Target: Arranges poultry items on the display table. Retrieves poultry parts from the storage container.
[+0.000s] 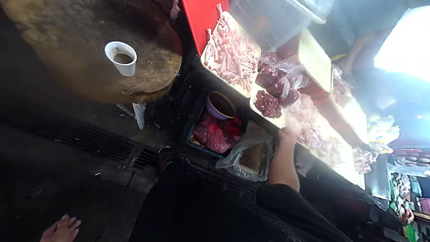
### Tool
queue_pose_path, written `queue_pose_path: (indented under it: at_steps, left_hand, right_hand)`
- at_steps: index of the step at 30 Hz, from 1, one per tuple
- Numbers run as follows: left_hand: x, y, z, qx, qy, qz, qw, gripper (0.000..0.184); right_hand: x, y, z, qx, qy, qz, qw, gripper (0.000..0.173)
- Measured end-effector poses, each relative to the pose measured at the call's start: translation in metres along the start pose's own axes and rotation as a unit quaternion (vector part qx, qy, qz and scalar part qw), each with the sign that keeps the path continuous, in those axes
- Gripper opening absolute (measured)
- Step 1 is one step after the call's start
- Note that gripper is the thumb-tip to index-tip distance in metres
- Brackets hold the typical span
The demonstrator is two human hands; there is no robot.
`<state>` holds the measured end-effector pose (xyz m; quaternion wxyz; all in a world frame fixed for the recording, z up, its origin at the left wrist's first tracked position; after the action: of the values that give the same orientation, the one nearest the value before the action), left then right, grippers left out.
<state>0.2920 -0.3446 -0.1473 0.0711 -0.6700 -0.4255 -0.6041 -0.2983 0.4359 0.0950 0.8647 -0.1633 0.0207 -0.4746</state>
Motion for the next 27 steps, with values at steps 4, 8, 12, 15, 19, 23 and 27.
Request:
queue_pose_path:
  at_steps: [4,8,12,15,19,23,27]
  left_hand:
    - [0.026,-0.057,-0.13,0.074,-0.067,0.056,0.993,0.055]
    - [0.062,-0.109,-0.295,0.106,-0.158,0.099,0.977,0.052]
    - [0.08,-0.137,-0.456,0.15,-0.248,0.037,0.957,0.057]
    - [0.068,-0.142,-0.527,0.111,-0.22,-0.107,0.963,0.067]
    - [0.066,-0.143,-0.552,0.036,-0.183,-0.219,0.958,0.068]
    - [0.068,-0.14,-0.548,0.037,-0.177,-0.246,0.952,0.067]
    - [0.062,-0.14,-0.551,0.027,-0.135,-0.252,0.958,0.068]
  right_hand:
    - [0.101,0.011,-0.049,-0.11,-0.11,-0.019,0.988,0.023]
    - [0.178,-0.058,-0.093,-0.114,-0.229,0.064,0.965,0.028]
    - [0.25,-0.235,-0.097,-0.257,-0.315,0.225,0.886,0.034]
    - [0.343,-0.387,-0.067,-0.276,-0.28,0.433,0.811,0.022]
    - [0.477,-0.55,-0.073,-0.254,-0.292,0.575,0.721,0.015]
    - [0.579,-0.7,-0.155,-0.219,-0.476,0.503,0.688,0.018]
    - [0.606,-0.878,-0.218,-0.167,-0.361,0.516,0.758,0.021]
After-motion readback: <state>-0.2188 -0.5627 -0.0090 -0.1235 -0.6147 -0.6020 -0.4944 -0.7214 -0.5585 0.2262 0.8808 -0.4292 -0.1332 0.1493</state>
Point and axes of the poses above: each hand's wrist, its own x-axis away from the middle knuckle, its own y-axis out of the back of the hand, z = x × y, the point moved 9 cm from there along -x, towards the middle knuckle, and after that the axes turned 10 degrees about y, right-handed, at the moved point
